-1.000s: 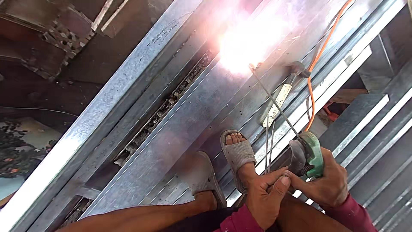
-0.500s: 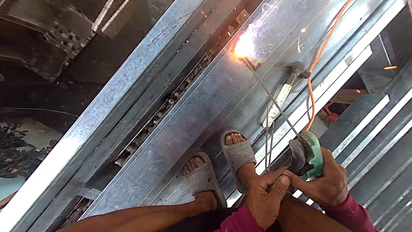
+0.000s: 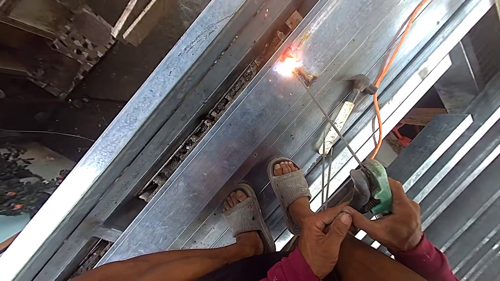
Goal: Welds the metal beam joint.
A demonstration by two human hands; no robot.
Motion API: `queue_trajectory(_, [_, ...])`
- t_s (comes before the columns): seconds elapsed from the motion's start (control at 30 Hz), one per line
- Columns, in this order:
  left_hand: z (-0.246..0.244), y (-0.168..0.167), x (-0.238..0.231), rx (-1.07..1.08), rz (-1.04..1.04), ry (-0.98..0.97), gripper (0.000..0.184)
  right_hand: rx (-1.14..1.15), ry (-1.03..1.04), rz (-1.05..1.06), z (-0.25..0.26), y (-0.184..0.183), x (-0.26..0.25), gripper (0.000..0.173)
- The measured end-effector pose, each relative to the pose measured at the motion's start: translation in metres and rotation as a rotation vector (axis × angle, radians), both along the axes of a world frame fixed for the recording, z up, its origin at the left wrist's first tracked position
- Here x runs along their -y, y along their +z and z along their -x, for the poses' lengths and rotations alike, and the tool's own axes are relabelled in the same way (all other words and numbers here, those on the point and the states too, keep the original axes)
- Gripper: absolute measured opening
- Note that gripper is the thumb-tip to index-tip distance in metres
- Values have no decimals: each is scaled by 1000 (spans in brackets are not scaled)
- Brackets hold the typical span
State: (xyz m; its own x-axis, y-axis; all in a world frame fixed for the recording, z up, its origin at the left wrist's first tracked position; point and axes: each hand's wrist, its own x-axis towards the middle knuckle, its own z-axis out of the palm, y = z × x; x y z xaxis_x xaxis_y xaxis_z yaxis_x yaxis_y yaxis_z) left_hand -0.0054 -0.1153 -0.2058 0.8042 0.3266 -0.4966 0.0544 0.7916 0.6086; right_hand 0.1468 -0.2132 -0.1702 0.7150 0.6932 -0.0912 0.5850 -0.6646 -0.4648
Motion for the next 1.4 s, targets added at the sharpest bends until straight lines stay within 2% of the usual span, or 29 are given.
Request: queue_trajectory(1.4, [-2, 2, -3, -40, -4, -30, 31, -6, 6, -8, -2, -2, 0, 86])
